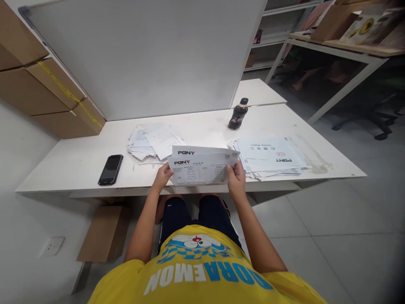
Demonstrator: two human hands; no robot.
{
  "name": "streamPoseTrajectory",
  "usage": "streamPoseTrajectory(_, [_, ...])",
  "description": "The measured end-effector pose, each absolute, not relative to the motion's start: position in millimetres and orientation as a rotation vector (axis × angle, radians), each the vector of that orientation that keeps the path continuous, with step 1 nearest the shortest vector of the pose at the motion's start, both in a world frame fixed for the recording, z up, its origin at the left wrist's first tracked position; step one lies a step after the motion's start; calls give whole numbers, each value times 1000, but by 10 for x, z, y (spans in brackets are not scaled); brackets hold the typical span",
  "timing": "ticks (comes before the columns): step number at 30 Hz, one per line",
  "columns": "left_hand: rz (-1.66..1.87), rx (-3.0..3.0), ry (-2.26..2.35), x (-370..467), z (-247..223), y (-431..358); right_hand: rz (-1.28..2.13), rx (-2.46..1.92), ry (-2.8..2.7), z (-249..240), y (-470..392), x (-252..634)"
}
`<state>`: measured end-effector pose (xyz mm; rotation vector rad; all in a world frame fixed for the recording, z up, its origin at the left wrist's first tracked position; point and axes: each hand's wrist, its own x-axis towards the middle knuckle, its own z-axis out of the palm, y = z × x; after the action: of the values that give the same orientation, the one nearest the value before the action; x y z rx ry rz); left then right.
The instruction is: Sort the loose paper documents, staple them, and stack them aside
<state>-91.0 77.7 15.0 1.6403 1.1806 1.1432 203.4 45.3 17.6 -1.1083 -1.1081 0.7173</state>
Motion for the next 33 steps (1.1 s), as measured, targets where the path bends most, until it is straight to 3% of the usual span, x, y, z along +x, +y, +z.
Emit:
streamPoseTrajectory(20, [1144, 1603, 1277, -874, 125, 763, 429, -1029, -877, 29, 562, 1886])
streamPoseTrajectory(33, [1051, 1593, 1384, -814, 165, 709, 704, -1115, -1073, -115, 575, 1937])
